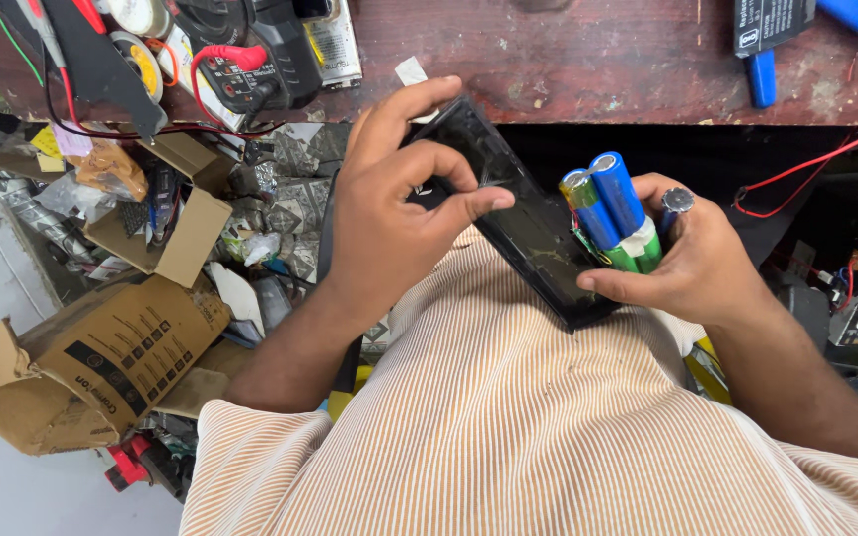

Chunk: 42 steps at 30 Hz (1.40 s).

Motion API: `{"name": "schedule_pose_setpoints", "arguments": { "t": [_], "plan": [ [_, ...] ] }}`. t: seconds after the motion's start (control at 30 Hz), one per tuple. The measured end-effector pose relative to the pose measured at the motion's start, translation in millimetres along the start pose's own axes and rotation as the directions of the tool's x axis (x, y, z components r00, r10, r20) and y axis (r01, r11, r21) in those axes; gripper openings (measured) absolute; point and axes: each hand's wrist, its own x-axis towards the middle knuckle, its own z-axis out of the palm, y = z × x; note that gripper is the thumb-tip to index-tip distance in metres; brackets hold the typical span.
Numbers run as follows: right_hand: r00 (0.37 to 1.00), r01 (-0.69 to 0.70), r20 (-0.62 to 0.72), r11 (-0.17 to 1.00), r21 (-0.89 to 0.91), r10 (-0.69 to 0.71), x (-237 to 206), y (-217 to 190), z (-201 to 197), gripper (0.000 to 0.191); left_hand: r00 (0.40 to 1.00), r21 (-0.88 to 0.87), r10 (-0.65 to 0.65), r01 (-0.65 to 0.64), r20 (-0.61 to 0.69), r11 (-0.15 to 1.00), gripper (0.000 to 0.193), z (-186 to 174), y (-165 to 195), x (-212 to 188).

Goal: The person sits in a chair and disassembles a laptop battery pack. They remove rubber bands from the black casing, slide off the plastic housing, separate the 18650 battery cells and circuit board from the shell, and hold up the exposed cell pack and empty casing.

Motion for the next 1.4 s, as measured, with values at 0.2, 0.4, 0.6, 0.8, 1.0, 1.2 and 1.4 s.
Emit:
{"name": "schedule_pose_setpoints", "arguments": {
  "t": [0.2,0.4,0.6,0.8,1.0,1.2,1.4],
  "plan": [
    [0.996,-0.065,-0.065,0.998,0.011,0.066,-0.1,2.5,-2.9,0.058,0.981,-0.181,-0.011,-0.024,-0.193,0.983,0.028,-14.4,-1.9,20.0],
    [0.979,-0.063,-0.189,0.994,0.090,0.080,-5.8,5.2,-11.9,0.069,0.927,0.239,0.221,-0.150,-0.303,0.959,0.017,18.2,-46.1,63.4],
    [0.968,-0.054,-0.232,0.983,0.174,0.094,-13.9,13.8,-17.5,0.070,0.960,0.286,0.142,-0.070,-0.240,0.956,0.017,42.7,-78.5,78.9],
    [0.971,-0.080,-0.209,0.980,0.182,0.118,-12.0,15.1,-27.3,0.069,0.966,0.021,0.062,-0.058,-0.252,0.998,0.013,37.1,-51.1,66.1],
    [0.995,-0.041,-0.085,0.997,0.064,0.047,-4.2,12.3,-27.3,0.069,0.980,-0.315,-0.103,0.152,0.168,0.937,0.027,29.8,-28.5,50.6],
    [0.974,-0.058,-0.191,0.950,0.308,0.122,0.6,22.4,-30.2,0.041,0.992,-0.290,-0.128,0.119,-0.014,0.950,0.029,10.6,-47.4,32.9],
    [0.945,0.020,-0.289,0.858,0.512,0.150,-5.3,23.2,-40.5,0.028,0.854,-0.636,-0.501,0.310,-0.139,0.706,0.026,24.8,-60.1,6.2]
  ]
}}
